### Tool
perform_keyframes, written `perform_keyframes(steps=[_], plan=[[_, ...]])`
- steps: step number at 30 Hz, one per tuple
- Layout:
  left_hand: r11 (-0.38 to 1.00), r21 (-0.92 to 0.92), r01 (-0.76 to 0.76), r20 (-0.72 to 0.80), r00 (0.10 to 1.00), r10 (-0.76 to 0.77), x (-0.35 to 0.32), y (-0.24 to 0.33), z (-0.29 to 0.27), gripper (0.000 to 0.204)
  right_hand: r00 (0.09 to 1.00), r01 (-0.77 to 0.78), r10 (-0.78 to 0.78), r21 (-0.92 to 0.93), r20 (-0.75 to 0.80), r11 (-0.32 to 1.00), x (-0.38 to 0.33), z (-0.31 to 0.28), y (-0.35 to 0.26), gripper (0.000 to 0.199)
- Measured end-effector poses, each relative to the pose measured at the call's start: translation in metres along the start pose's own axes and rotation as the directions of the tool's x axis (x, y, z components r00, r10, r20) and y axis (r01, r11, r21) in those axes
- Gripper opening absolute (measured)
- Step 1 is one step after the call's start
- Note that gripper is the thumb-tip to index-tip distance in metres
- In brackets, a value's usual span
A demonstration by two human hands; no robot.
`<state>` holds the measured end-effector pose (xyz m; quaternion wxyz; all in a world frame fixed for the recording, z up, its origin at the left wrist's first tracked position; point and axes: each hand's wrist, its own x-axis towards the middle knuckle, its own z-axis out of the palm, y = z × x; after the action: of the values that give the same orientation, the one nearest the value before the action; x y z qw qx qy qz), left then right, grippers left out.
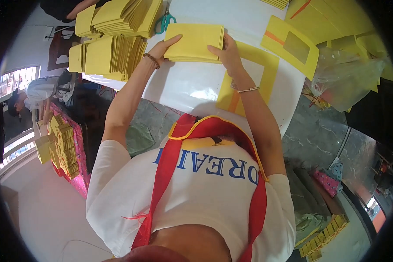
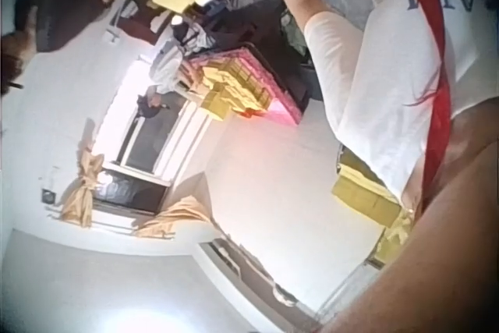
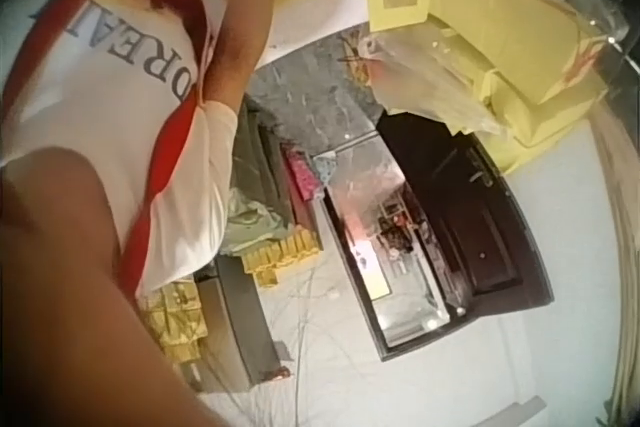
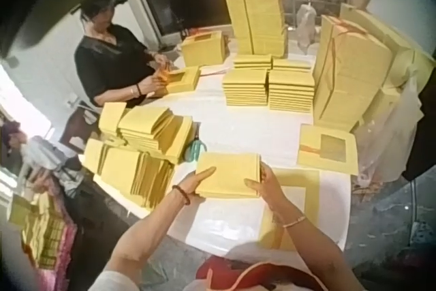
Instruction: Folding and stacking yellow paper sheets in organized piles.
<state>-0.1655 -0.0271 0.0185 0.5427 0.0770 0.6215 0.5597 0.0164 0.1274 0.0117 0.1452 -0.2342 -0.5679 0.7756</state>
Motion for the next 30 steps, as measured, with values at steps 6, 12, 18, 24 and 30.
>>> perform_keyframes(steps=[6,12,18,24,30], plan=[[0.967,-0.065,-0.248,0.003,0.969,0.249,-0.020,-0.011,0.014,0.045,0.999,0.015,-0.018,-0.071,-0.031,0.997,-0.009,-0.005,0.007,0.093],[0.873,-0.125,-0.472,-0.024,0.881,0.473,-0.028,-0.031,0.004,0.063,0.997,-0.055,0.056,-0.021,0.059,0.998,-0.019,-0.008,-0.006,0.114],[0.696,0.198,-0.690,0.112,0.721,0.684,-0.035,-0.025,-0.008,0.104,0.987,0.126,-0.113,-0.116,0.116,0.985,-0.021,-0.004,-0.014,0.120],[0.383,0.736,-0.558,0.286,0.769,0.571,-0.015,-0.069,-0.036,0.124,0.935,0.355,-0.277,-0.605,0.222,0.713,-0.027,-0.014,0.030,0.117],[0.402,0.758,-0.514,0.256,0.801,0.541,-0.007,-0.066,-0.037,0.095,0.941,0.339,-0.297,-0.455,0.164,0.823,-0.023,-0.008,0.026,0.115]])
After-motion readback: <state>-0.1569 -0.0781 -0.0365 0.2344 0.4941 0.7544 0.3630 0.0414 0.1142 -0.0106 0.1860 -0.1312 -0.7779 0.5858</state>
